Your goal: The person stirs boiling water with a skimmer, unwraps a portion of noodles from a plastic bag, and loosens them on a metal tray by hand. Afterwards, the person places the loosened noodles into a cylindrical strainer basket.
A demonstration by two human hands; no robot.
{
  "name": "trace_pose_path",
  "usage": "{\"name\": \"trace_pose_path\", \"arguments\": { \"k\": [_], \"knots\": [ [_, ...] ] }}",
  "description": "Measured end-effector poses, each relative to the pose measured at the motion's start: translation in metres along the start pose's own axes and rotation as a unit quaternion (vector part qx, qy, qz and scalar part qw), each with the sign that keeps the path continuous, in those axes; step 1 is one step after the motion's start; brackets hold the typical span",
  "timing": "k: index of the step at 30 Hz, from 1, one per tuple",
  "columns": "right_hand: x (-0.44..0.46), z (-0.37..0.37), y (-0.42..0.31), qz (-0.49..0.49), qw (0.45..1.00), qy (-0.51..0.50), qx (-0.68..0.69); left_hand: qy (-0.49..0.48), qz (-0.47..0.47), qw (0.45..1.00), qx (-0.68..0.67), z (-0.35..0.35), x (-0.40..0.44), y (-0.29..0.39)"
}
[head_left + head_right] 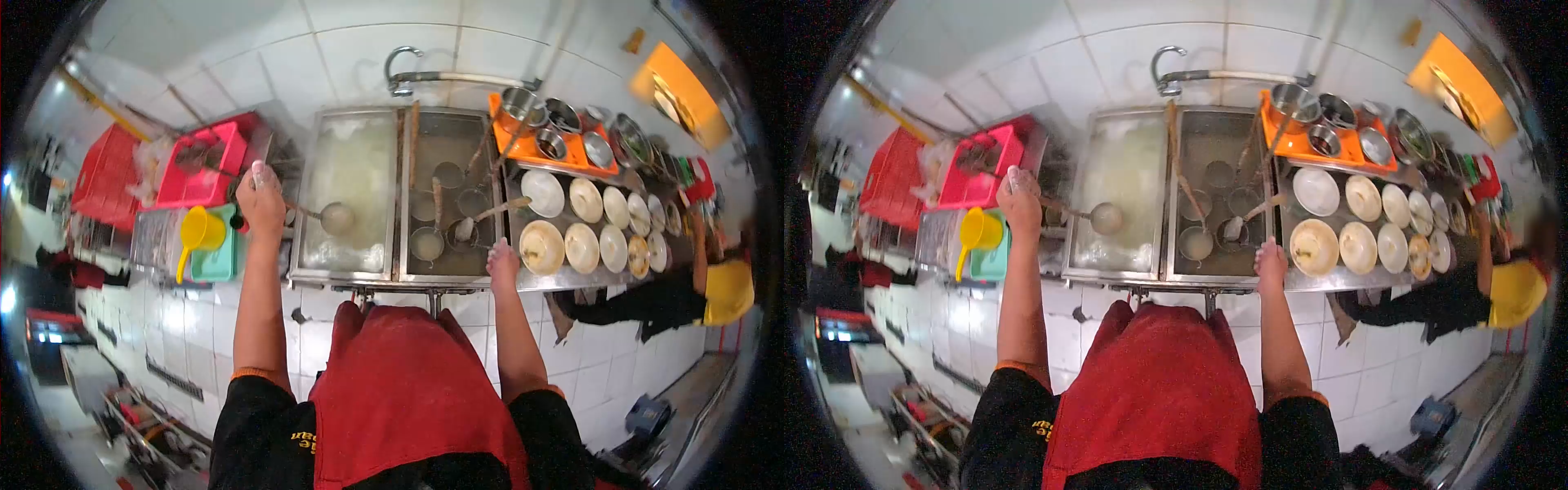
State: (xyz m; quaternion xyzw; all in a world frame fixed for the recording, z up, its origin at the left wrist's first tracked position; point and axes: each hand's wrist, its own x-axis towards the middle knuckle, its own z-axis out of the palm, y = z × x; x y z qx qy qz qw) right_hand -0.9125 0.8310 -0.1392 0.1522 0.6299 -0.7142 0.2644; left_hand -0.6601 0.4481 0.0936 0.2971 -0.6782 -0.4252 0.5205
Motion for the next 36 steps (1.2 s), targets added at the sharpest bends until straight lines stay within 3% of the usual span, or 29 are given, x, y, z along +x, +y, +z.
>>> {"name": "trace_pose_path", "arguments": {
  "k": [2,4,5,6,7,8,9,11,13,15,17,18,20,22,23,24,25,27,28,29,31,33,35,36],
  "knots": [
    [-0.038,-0.005,-0.012,-0.037,0.988,-0.076,-0.126,0.008,0.011,1.000,-0.002,-0.009,-0.003,-0.008],
    [-0.077,-0.013,-0.013,-0.195,0.934,-0.093,-0.286,0.018,-0.023,0.999,-0.013,-0.011,0.004,-0.016],
    [-0.104,-0.016,-0.025,-0.348,0.837,-0.092,-0.413,0.012,-0.058,0.998,-0.027,-0.013,0.003,-0.019],
    [-0.138,-0.014,-0.045,-0.487,0.699,-0.088,-0.516,-0.006,-0.055,0.998,-0.028,-0.016,0.003,-0.005],
    [-0.181,0.000,-0.077,-0.461,0.709,-0.133,-0.517,0.010,-0.056,0.998,-0.030,-0.018,-0.001,-0.010],
    [-0.216,0.017,-0.102,-0.348,0.747,-0.145,-0.547,0.011,-0.027,0.999,-0.012,-0.022,-0.007,-0.019],
    [-0.227,0.036,-0.105,-0.352,0.746,-0.146,-0.546,0.004,0.005,1.000,0.005,-0.025,-0.008,-0.023],
    [-0.242,0.076,-0.107,-0.333,0.759,-0.327,-0.455,0.000,0.039,0.997,0.065,-0.031,-0.026,-0.016],
    [-0.228,0.139,-0.074,-0.329,0.714,-0.397,-0.473,-0.059,0.080,0.991,0.088,-0.034,-0.043,-0.015],
    [-0.184,0.197,-0.014,-0.460,0.654,-0.449,-0.399,-0.110,0.081,0.986,0.097,-0.042,-0.054,-0.014],
    [-0.147,0.249,0.045,-0.471,0.594,-0.375,-0.534,-0.171,0.165,0.969,0.068,-0.053,-0.066,-0.013],
    [-0.123,0.266,0.081,-0.343,0.651,-0.397,-0.549,-0.215,0.166,0.961,0.056,-0.060,-0.073,-0.012],
    [-0.122,0.287,0.112,-0.390,0.691,-0.440,-0.420,-0.261,0.189,0.946,0.013,-0.069,-0.083,-0.011],
    [-0.150,0.301,0.103,-0.552,0.607,-0.414,-0.394,-0.270,0.218,0.938,0.000,-0.082,-0.090,-0.018],
    [-0.163,0.302,0.090,-0.528,0.572,-0.380,-0.500,-0.277,0.230,0.932,0.019,-0.092,-0.091,-0.025],
    [-0.160,0.299,0.082,-0.496,0.618,-0.365,-0.489,-0.300,0.241,0.923,-0.004,-0.098,-0.093,-0.030],
    [-0.160,0.295,0.084,-0.500,0.628,-0.340,-0.491,-0.301,0.219,0.928,-0.009,-0.104,-0.092,-0.037],
    [-0.164,0.300,0.097,-0.441,0.554,-0.331,-0.623,-0.300,0.208,0.931,-0.011,-0.114,-0.083,-0.045],
    [-0.173,0.296,0.099,-0.460,0.571,-0.389,-0.558,-0.302,0.188,0.934,-0.023,-0.119,-0.080,-0.045],
    [-0.174,0.298,0.100,-0.459,0.575,-0.385,-0.557,-0.305,0.163,0.937,-0.035,-0.125,-0.080,-0.047],
    [-0.170,0.302,0.099,-0.529,0.659,-0.294,-0.447,-0.291,0.175,0.940,-0.023,-0.132,-0.076,-0.054],
    [-0.174,0.301,0.104,-0.567,0.649,-0.255,-0.438,-0.258,0.168,0.950,-0.038,-0.133,-0.067,-0.053],
    [-0.182,0.304,0.117,-0.494,0.579,-0.369,-0.533,-0.245,0.181,0.950,-0.063,-0.134,-0.057,-0.039],
    [-0.180,0.305,0.120,-0.495,0.602,-0.345,-0.523,-0.249,0.177,0.950,-0.063,-0.136,-0.056,-0.043]
  ]
}}
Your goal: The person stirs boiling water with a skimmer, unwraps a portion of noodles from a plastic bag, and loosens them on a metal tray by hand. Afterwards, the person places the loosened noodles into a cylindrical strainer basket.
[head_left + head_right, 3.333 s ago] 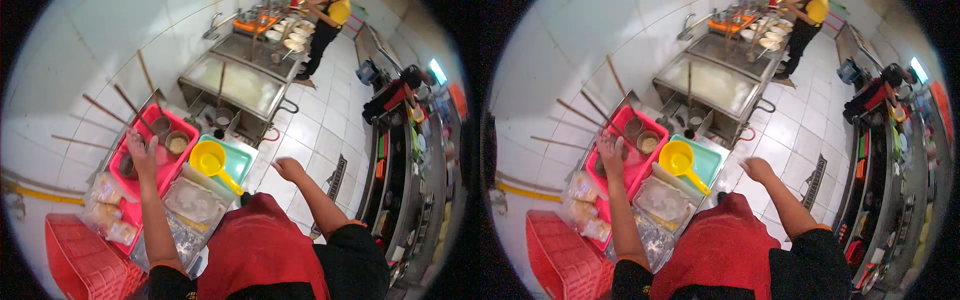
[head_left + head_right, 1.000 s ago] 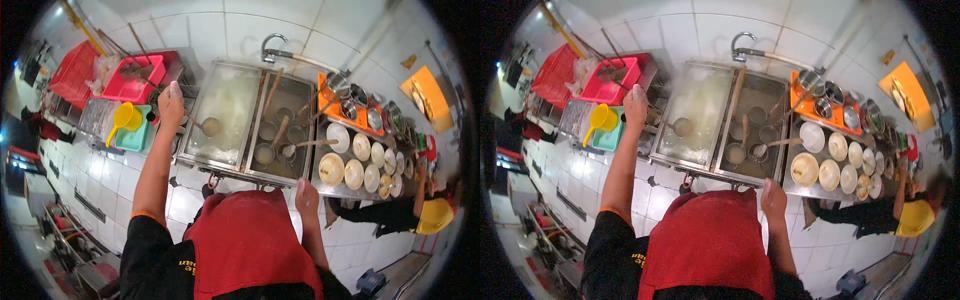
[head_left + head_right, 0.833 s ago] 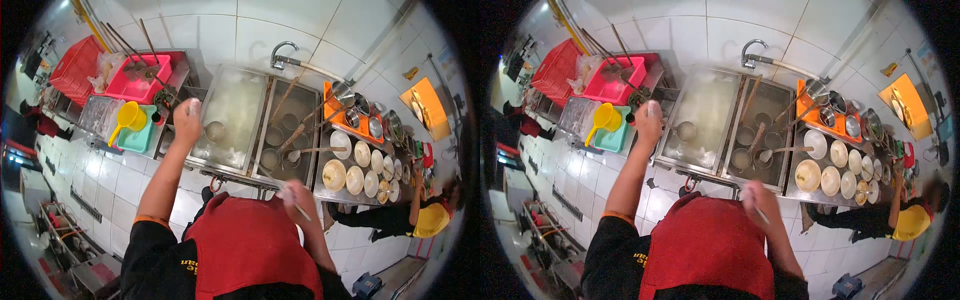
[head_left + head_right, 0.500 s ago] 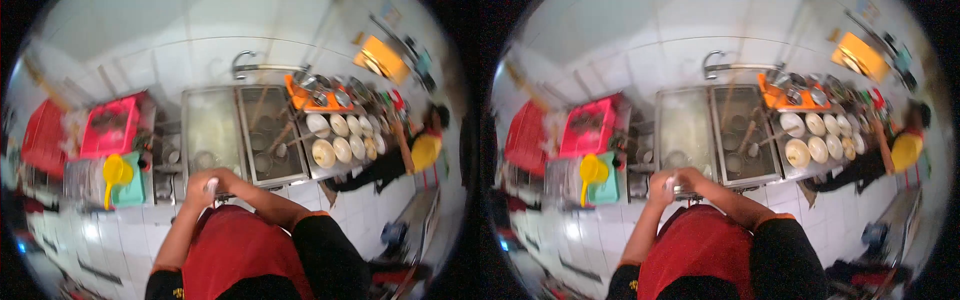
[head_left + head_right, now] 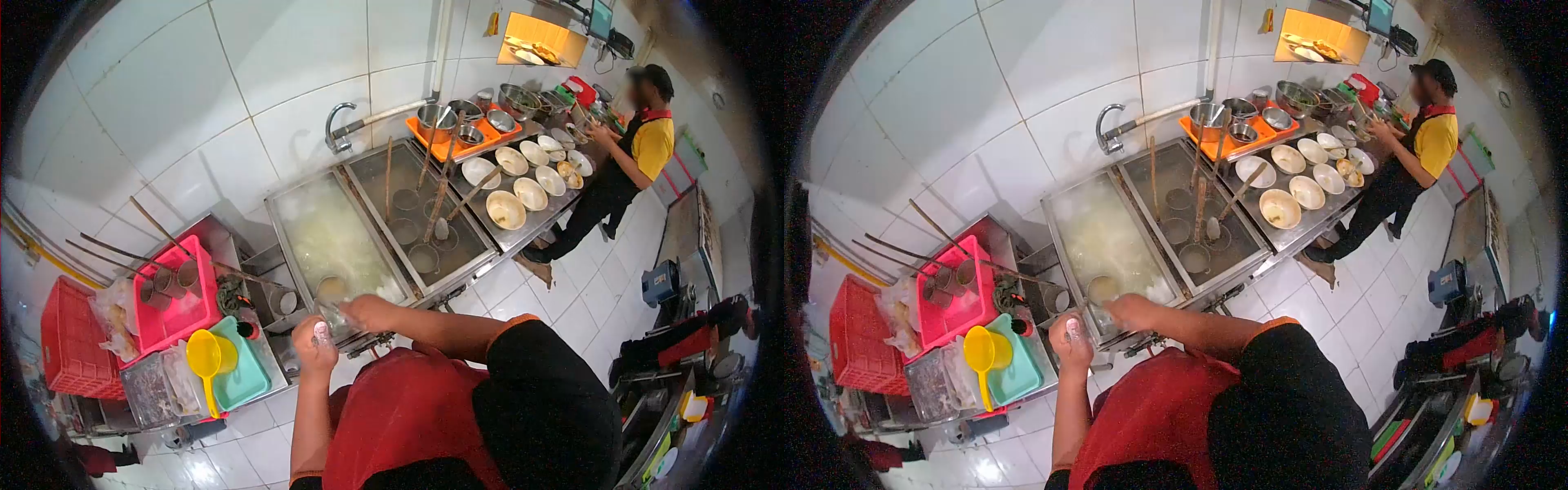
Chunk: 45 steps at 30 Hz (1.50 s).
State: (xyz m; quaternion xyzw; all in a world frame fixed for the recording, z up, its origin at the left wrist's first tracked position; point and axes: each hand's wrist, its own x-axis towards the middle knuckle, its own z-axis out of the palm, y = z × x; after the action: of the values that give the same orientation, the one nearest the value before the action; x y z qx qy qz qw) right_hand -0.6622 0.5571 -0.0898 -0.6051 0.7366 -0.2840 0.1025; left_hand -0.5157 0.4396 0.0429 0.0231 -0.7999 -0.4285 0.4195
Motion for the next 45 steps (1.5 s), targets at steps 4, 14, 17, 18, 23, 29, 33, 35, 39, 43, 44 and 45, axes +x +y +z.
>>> {"name": "trace_pose_path", "arguments": {
  "k": [4,14,17,18,23,29,33,35,39,43,44,45],
  "knots": [
    [0.007,-0.008,0.010,0.017,0.997,0.038,-0.057,0.035,-0.005,0.999,-0.029,0.006,0.003,0.000],
    [0.018,0.007,0.033,0.016,0.998,0.050,-0.022,0.017,-0.049,0.998,-0.028,0.002,0.003,-0.001],
    [0.020,-0.004,0.040,0.096,0.977,0.173,0.083,0.045,-0.077,0.994,-0.057,0.006,0.003,-0.003],
    [0.016,-0.001,0.038,0.014,0.995,0.089,0.029,0.031,-0.063,0.997,-0.027,0.002,0.007,0.001],
    [0.017,-0.036,0.024,0.016,0.993,0.108,0.040,0.007,-0.072,0.997,-0.026,0.002,0.002,-0.010],
    [0.008,-0.034,0.001,0.014,0.994,-0.091,-0.066,-0.010,-0.065,0.998,0.012,-0.004,0.004,-0.010],
    [0.010,-0.006,0.035,-0.033,0.992,-0.057,-0.106,0.003,-0.066,0.998,0.004,-0.003,0.007,-0.008],
    [0.010,-0.022,0.020,0.033,0.989,-0.137,-0.046,0.000,-0.065,0.998,0.007,-0.003,0.008,-0.005],
    [0.008,-0.017,0.038,-0.088,0.991,-0.021,-0.101,0.018,-0.068,0.997,-0.008,0.003,0.004,-0.006],
    [0.013,-0.022,0.036,0.061,0.997,0.030,-0.045,0.005,-0.075,0.997,0.000,-0.002,-0.001,-0.013],
    [0.013,-0.042,0.017,0.041,0.991,0.120,-0.038,0.007,-0.075,0.997,-0.007,-0.001,-0.002,-0.014],
    [0.010,-0.044,0.019,0.033,0.993,0.112,-0.036,0.005,-0.074,0.997,-0.012,-0.001,0.000,-0.014]
  ]
}}
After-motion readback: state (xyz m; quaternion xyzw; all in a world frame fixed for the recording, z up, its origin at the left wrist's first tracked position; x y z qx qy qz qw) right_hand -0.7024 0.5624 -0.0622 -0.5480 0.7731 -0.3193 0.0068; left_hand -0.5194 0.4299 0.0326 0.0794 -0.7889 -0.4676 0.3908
